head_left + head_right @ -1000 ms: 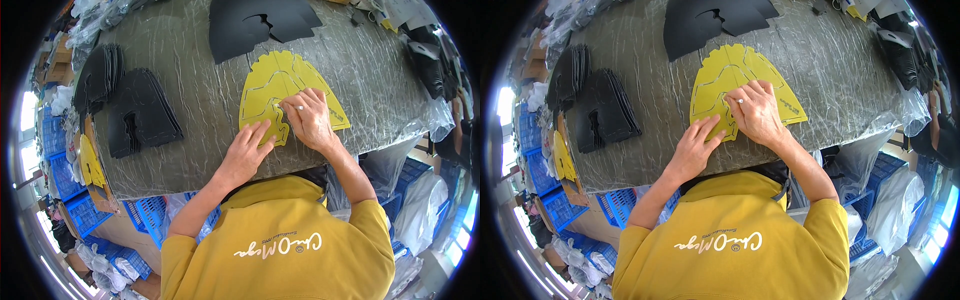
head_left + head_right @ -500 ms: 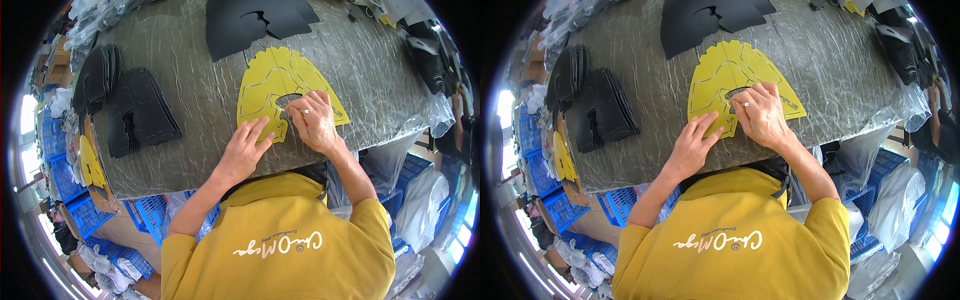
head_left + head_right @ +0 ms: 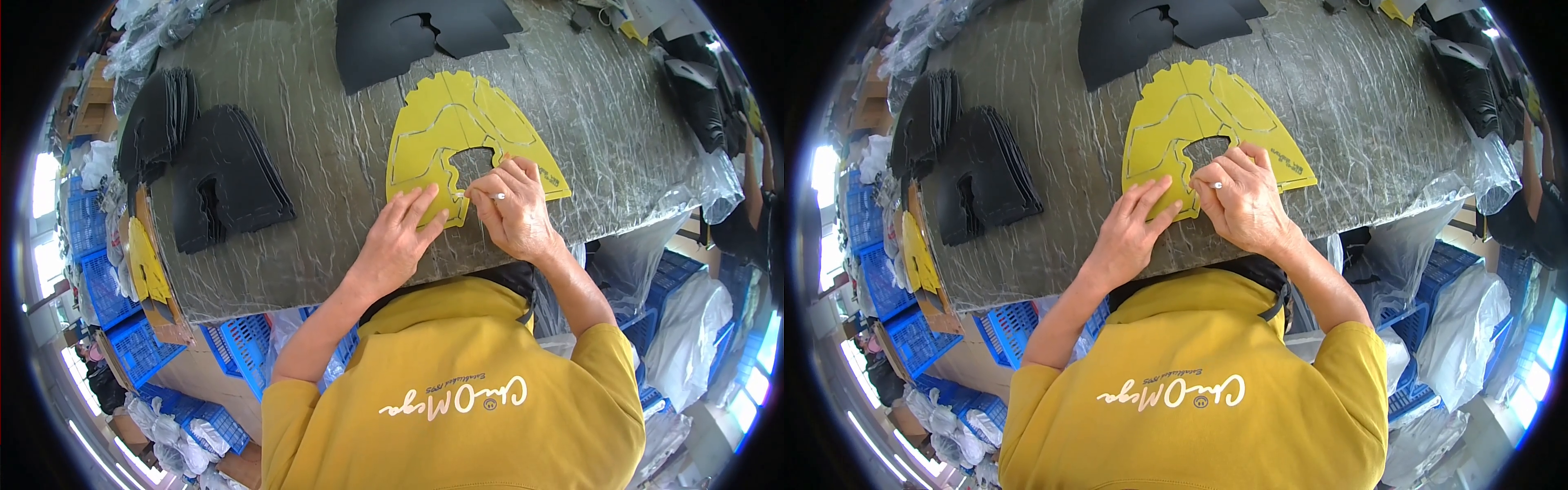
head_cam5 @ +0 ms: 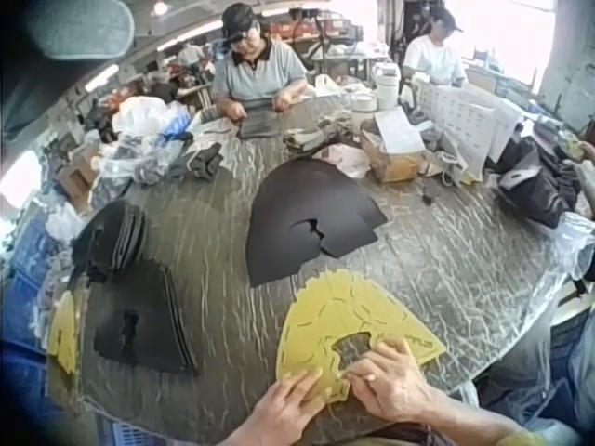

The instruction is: Trace a yellow pattern template onto black shoe components using a white marker.

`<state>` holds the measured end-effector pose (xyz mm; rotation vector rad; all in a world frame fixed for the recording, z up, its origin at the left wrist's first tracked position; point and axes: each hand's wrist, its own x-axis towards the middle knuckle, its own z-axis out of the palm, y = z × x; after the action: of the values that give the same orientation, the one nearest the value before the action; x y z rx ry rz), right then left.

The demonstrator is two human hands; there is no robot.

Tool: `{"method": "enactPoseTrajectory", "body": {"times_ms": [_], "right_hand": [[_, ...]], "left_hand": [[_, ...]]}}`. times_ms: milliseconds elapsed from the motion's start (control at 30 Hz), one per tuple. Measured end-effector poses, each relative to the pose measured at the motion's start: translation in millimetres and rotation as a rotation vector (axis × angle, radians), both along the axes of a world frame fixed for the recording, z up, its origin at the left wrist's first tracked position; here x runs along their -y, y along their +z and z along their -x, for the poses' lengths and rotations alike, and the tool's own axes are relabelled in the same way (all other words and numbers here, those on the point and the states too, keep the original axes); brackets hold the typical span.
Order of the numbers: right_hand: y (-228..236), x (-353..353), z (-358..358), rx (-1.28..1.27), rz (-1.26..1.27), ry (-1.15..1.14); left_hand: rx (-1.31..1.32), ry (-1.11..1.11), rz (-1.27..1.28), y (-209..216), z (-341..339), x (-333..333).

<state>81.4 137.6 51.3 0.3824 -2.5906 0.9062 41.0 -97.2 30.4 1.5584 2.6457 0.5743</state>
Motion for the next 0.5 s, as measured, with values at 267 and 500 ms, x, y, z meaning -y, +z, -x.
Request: {"method": "enactPoseTrajectory", "body": {"times_ms": [267, 500], "right_hand": [[-1.1, 1.6, -4.2, -0.007, 0.011, -0.007], [-3.1, 1.8, -9.0, 0.002, 0.034, -0.002]], "left_hand": [[0.002, 0.001, 0.013, 0.8, -0.1, 0.6], [0.002, 0.004, 0.017, 0.7, -0.3, -0.2]]}}
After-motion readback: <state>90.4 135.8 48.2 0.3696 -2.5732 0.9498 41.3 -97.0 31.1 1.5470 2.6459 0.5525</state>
